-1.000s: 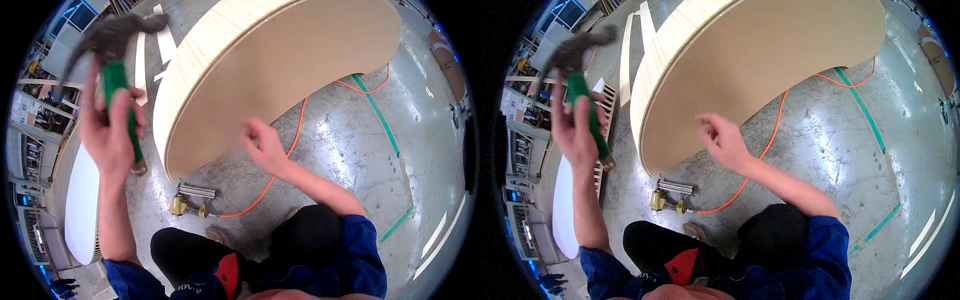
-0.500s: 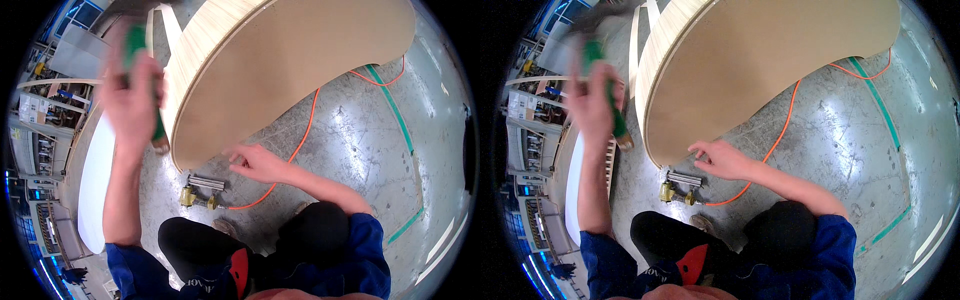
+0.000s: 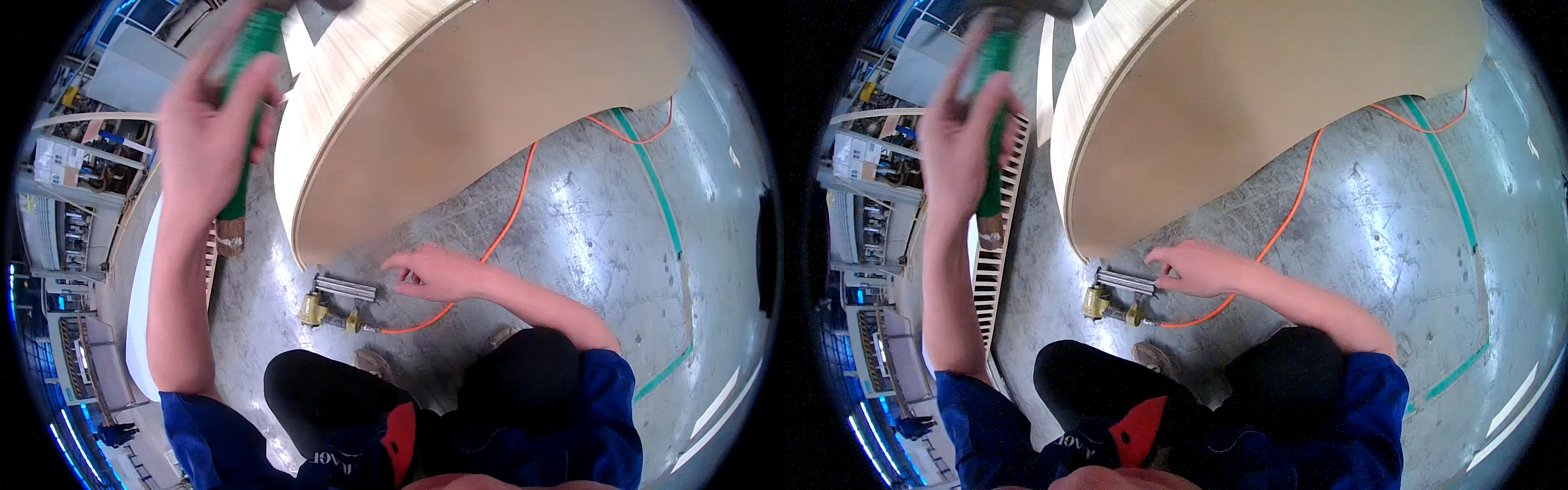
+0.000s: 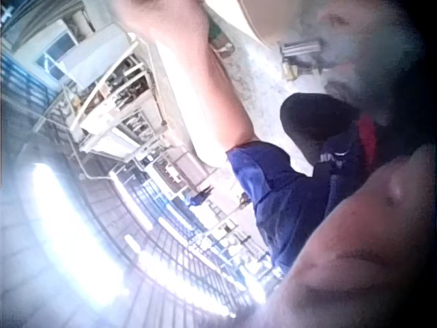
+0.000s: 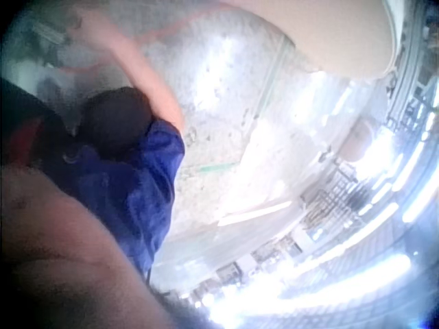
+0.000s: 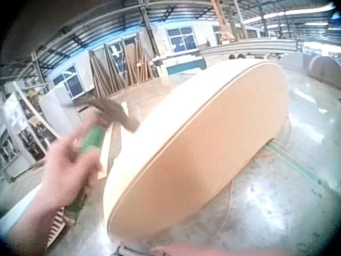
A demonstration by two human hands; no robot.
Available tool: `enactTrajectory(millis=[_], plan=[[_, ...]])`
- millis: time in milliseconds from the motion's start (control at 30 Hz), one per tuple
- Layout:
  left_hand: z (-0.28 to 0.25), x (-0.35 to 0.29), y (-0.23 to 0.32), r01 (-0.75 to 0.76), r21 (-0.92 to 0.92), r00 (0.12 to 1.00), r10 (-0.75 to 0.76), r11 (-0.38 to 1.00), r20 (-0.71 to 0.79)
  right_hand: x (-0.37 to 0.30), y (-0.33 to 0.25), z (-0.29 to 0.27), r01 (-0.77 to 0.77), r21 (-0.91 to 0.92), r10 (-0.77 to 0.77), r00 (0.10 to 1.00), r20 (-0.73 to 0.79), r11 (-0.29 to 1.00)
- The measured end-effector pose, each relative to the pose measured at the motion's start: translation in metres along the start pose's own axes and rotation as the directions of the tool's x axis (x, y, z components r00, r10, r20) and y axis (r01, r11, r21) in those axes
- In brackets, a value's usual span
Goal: The person uses a pneumatic nail gun to attach a curved wooden veneer to a larger wooden structure. They frequently switch to a hammer to tap the veneer into place and adjust the fit. The person works on the floor, kneeling and repositioning the tools as needed.
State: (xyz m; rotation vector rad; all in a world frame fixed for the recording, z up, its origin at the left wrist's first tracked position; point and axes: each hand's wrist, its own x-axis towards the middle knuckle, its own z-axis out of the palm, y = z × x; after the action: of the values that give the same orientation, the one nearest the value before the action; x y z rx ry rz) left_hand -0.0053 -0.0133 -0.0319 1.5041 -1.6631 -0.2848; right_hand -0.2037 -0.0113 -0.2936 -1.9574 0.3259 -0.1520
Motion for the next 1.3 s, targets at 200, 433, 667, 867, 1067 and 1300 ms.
enactTrajectory(millis=[200,433,667,867,1067,1300], plan=[[0.023,-0.025,-0.021,0.047,0.16,0.999,-0.048,0.986,0.004,0.01,-0.003,0.002,0.016,-0.017,-0.013,0.991,0.132,1.0],[0.006,-0.007,-0.011,-0.208,-0.12,0.924,0.154,0.971,-0.351,0.014,0.001,0.009,-0.012,-0.029,0.017,0.978,0.208,1.0],[0.001,-0.001,-0.019,-0.027,0.028,0.997,0.029,0.999,-0.07,0.01,0.009,0.008,-0.059,-0.081,0.074,0.977,0.199,0.995],[0.017,-0.025,-0.025,0.15,0.012,0.985,-0.151,0.989,0.085,0.016,0.001,0.011,-0.019,-0.137,0.054,0.965,0.257,0.99],[-0.008,-0.022,-0.013,-0.091,-0.082,0.967,0.068,0.992,-0.245,0.013,0.009,0.019,-0.044,-0.078,0.062,0.967,0.247,0.996],[-0.004,-0.02,-0.022,0.067,0.017,0.996,-0.068,0.998,0.055,0.011,0.011,0.02,-0.076,-0.06,0.087,0.972,0.218,0.995]])
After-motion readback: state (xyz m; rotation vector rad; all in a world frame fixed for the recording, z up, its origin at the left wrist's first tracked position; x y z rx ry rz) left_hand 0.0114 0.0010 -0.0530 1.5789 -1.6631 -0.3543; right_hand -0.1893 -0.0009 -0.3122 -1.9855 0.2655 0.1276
